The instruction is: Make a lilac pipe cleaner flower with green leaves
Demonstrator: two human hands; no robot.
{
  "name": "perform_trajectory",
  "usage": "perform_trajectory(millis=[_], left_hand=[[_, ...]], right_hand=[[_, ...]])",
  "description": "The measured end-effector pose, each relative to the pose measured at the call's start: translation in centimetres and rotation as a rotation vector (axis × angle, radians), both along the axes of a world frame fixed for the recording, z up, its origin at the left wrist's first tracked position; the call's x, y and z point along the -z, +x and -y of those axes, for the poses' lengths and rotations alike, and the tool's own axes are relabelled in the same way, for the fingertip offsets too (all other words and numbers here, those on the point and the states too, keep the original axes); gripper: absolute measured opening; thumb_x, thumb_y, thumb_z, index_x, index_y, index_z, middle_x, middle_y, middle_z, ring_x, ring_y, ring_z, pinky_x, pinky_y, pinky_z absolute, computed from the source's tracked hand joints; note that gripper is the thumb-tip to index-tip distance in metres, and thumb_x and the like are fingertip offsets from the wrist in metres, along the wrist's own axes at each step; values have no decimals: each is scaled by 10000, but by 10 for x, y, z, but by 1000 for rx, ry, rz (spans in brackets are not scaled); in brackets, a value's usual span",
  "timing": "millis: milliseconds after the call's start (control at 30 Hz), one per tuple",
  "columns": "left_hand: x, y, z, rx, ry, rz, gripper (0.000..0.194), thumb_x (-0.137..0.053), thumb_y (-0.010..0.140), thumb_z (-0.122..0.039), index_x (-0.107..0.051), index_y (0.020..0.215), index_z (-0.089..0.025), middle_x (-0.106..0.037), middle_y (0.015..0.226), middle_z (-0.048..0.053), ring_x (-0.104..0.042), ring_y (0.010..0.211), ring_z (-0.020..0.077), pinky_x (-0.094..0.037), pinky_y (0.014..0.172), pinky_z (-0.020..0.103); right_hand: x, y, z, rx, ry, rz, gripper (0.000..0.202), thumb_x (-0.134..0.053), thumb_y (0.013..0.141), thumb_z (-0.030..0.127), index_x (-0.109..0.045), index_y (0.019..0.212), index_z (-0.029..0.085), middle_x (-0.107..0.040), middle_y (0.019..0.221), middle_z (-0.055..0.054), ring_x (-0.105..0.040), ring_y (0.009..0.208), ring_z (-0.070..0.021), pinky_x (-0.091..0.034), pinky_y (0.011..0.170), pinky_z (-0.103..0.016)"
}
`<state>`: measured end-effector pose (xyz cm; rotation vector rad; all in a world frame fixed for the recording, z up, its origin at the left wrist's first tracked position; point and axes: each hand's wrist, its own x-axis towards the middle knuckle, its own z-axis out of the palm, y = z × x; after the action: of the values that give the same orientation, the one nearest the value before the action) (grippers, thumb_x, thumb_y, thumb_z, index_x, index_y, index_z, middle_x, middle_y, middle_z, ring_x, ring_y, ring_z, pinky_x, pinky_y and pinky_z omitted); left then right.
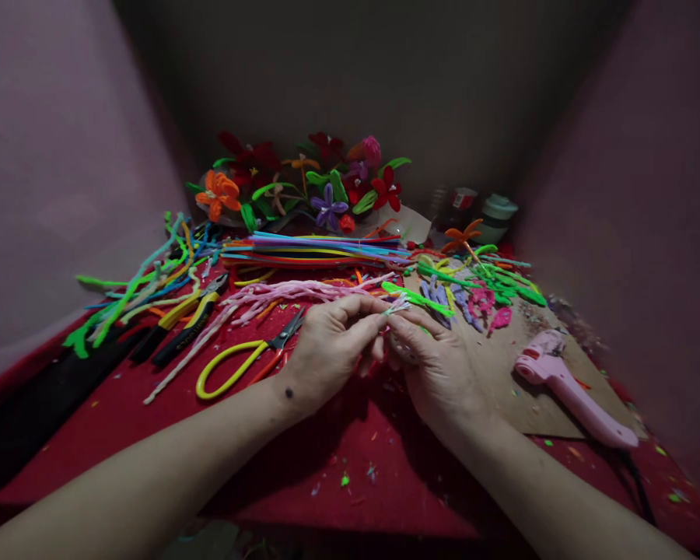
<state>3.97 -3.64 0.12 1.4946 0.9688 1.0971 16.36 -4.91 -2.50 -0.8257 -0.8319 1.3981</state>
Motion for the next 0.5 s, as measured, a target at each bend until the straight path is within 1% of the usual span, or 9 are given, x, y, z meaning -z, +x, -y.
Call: perform_trajectory(millis=[67,233,367,500], left_hand=[[-3,-2,-1,67,-122,114,121,-546,826,-229,-613,829,-128,-535,488,-44,-454,368,61,-370,356,163],[-3,-6,-5,201,-262,295,101,-565,818,-210,-615,798,-125,-541,460,-51,-442,315,37,-343,330,127],[-3,-7,-7,265,-352,357,100,-571,807,-201,-612,762,-121,-533,440,-51,-419,284,33,-317,302,118],[-4,-9,-10,305,-416,367,108,-588,786,-205,-606,731,-114,-528,430,-48,-416,270,40,-321,291,127]], right_hand=[[-1,0,0,-17,14,-9,72,-681,721,228,-681,748,162,-549,600,25,-421,474,-63,-286,436,-210],[-5,0,0,-77,31,-65,50,-681,722,217,-683,713,168,-551,612,29,-432,477,-55,-301,434,-197],[-5,1,0,-74,36,-99,52,-695,702,200,-680,659,176,-554,644,35,-419,489,-48,-302,439,-194],[-4,3,-1,-32,5,-31,37,-716,673,216,-706,699,190,-588,673,17,-465,544,-76,-333,485,-216]])
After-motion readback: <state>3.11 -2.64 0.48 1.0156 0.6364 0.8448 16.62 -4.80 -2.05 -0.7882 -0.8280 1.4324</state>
